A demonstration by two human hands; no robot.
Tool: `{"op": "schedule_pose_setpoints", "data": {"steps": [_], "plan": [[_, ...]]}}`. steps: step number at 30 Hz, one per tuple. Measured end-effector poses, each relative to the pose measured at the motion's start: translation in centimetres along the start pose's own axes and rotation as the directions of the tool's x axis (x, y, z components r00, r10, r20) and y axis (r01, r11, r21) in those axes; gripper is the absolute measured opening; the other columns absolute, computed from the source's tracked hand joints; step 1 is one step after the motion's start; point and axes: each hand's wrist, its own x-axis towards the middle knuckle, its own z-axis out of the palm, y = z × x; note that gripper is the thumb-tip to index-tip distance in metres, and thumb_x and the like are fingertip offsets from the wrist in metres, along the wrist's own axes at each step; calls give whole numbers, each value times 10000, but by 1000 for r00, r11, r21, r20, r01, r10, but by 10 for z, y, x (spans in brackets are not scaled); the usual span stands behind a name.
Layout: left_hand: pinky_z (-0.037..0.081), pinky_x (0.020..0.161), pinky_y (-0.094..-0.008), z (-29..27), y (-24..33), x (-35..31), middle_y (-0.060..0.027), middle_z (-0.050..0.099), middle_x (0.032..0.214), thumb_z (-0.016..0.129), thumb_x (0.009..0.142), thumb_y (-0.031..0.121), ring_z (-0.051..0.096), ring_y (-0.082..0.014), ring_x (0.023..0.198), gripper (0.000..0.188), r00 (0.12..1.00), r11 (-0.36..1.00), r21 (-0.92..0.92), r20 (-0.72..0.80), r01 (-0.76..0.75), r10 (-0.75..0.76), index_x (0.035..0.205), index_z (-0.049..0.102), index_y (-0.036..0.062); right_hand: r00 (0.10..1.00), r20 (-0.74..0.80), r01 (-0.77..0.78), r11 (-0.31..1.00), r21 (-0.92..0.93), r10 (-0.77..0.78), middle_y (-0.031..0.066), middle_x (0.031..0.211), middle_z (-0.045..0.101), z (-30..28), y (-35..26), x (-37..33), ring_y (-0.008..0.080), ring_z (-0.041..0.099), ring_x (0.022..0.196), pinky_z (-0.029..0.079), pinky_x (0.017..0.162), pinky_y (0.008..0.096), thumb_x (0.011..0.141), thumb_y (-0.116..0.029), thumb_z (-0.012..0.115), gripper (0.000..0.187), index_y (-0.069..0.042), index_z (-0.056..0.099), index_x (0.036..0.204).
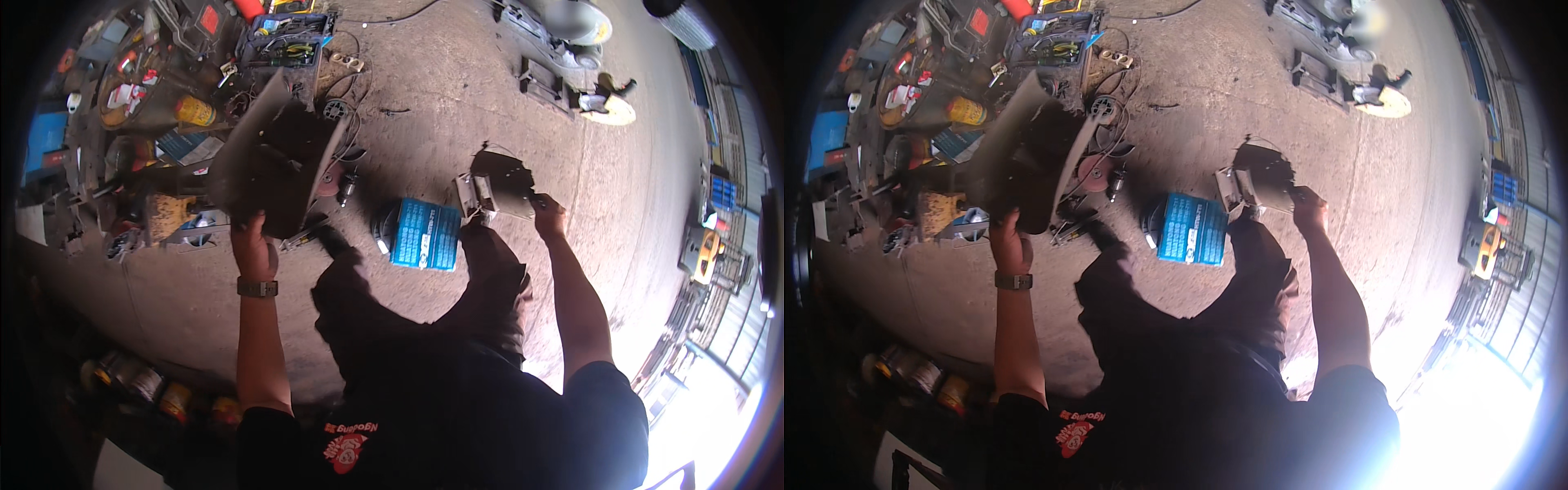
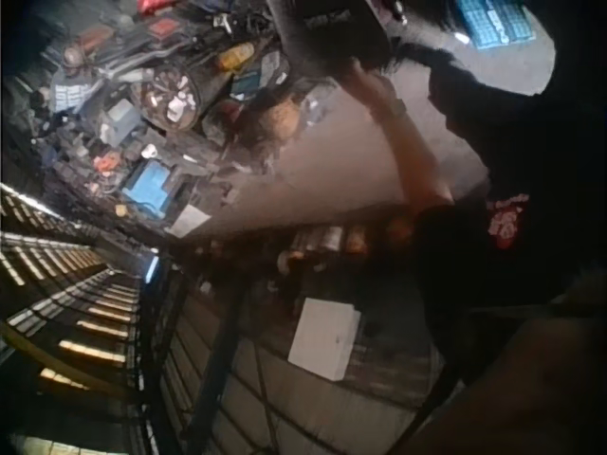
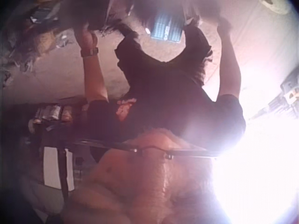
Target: The person walks through a workshop carrying a metal part, then sits on the floor and uses pliers to bend and adjust edges of the part. The person repeatedly repositions the part and continues to manipulate its edges with the tool.
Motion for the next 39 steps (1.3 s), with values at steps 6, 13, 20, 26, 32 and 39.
{"op": "schedule_pose_setpoints", "data": {"steps": [6,13,20,26,32,39], "plan": [[486,988,-334,41,-151,19,-112,613,1293,682,907,106,604,-215,1142,510,998,996,89,-56,-1,6,1370,498,-4,936,125,339,938,-74,-329,101,1072,733,136,-12,135,315,691,1016,536,884,429,941,-242,636,189,-138,743,1057],[470,1032,-357,54,-290,43,-109,585,1349,658,908,53,588,-233,1193,503,985,999,-27,-169,19,-23,1380,493,4,787,272,616,730,-298,-553,84,1171,667,307,-2,218,305,583,1173,484,1001,411,867,-98,573,324,-211,727,1130],[448,1072,-370,49,-368,63,-122,567,1374,671,917,51,573,-236,1209,511,951,985,128,-302,113,-70,1385,479,-19,796,217,599,788,-144,-566,67,1301,605,406,50,177,258,513,1276,422,1048,433,858,-187,645,197,-178,727,1037],[455,1064,-361,43,-369,80,-125,584,1352,684,925,79,583,-232,1193,490,967,979,192,-255,68,-17,1361,492,-32,907,417,81,996,-23,-64,190,1130,681,466,97,123,404,665,980,528,855,468,943,-297,635,254,-66,723,1002],[497,1043,-377,36,-365,92,-119,581,1355,674,893,50,585,-250,1223,511,970,976,196,-238,89,-41,1371,494,27,630,776,-15,1000,-16,22,214,1272,652,500,105,128,388,639,1144,500,972,443,975,-472,560,461,-88,698,1191],[499,1044,-380,43,-359,92,-104,583,1356,677,889,44,591,-241,1216,513,969,993,88,-243,73,-50,1370,497,33,561,828,-119,989,83,-2,211,1373,598,541,96,102,378,545,1297,399,1105,428,1054,-483,335,587,-60,580,1380]]}}
